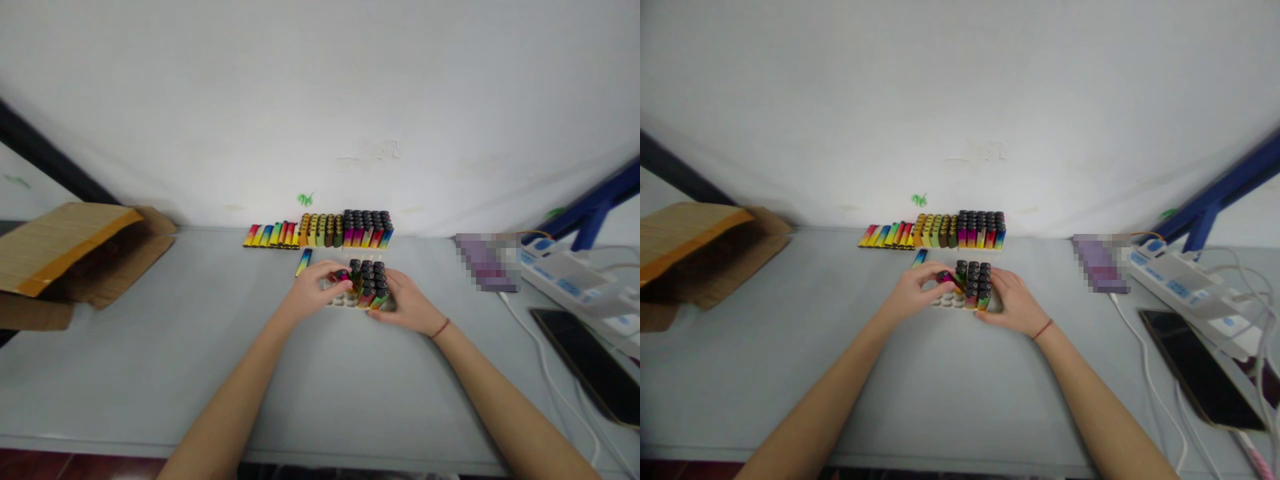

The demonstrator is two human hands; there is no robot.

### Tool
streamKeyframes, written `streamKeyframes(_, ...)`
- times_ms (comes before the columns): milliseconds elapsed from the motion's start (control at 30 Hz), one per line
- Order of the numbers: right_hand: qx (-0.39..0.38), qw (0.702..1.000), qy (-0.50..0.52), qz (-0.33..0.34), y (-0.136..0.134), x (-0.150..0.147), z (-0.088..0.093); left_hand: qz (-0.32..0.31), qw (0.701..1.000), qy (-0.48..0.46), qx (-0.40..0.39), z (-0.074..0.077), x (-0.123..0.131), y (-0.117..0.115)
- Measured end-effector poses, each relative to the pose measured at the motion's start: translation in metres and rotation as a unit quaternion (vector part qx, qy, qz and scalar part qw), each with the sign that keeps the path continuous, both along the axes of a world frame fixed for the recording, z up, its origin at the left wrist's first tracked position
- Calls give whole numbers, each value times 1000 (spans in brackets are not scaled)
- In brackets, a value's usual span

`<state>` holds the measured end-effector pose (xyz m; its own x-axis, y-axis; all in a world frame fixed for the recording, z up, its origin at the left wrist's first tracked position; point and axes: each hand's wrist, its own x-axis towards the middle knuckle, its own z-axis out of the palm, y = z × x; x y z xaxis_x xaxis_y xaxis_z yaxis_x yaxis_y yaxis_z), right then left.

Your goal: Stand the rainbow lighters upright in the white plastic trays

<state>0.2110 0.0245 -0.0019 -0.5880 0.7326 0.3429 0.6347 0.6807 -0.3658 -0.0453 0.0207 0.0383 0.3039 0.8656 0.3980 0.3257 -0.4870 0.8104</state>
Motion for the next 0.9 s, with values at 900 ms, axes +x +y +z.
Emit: streamKeyframes(900,-8,1000,0,0,1,1,-1,121,978,110,131,-2,-7,1)
